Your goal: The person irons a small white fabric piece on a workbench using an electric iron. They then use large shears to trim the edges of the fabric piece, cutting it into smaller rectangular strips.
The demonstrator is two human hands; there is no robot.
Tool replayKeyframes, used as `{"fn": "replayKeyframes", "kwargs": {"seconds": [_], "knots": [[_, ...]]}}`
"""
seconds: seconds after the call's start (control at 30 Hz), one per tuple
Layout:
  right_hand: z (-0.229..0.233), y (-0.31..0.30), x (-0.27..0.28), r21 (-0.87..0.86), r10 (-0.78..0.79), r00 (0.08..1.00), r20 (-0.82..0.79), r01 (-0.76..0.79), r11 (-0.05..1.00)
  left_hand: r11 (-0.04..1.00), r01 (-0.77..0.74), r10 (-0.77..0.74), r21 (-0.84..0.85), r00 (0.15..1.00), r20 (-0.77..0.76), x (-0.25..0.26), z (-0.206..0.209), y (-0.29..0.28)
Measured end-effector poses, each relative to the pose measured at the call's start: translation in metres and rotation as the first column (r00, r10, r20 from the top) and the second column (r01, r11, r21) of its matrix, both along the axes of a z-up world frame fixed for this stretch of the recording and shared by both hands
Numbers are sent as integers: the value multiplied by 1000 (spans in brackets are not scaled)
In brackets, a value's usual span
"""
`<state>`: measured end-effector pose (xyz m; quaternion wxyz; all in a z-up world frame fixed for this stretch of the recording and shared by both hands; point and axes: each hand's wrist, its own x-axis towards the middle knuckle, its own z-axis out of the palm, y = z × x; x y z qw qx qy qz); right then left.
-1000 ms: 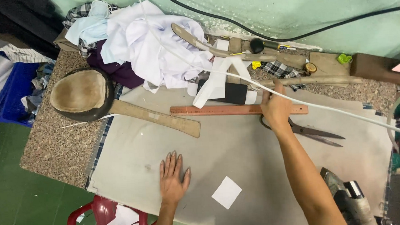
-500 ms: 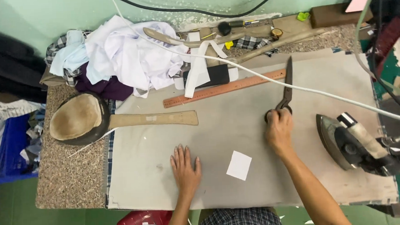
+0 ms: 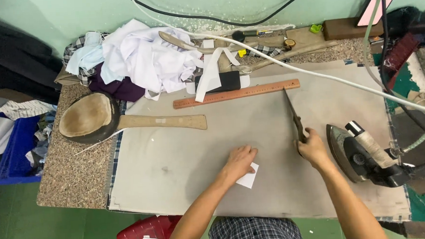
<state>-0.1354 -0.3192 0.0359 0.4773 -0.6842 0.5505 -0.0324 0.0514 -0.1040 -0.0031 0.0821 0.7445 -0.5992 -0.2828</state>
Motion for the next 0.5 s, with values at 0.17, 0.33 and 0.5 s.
{"fn": "replayKeyframes", "kwargs": {"seconds": [0.17,0.33,0.5], "knots": [[50,42,-77,480,-168,946,278,14,877,996,-11,8,93,999,39,7,-13,13],[17,84,-138,585,-117,880,460,-201,786,835,-548,499,52,713,-493,11,-9,55],[0,105,-140,567,-2,884,467,-298,768,237,-851,440,469,-336,-833,-22,-11,75]]}}
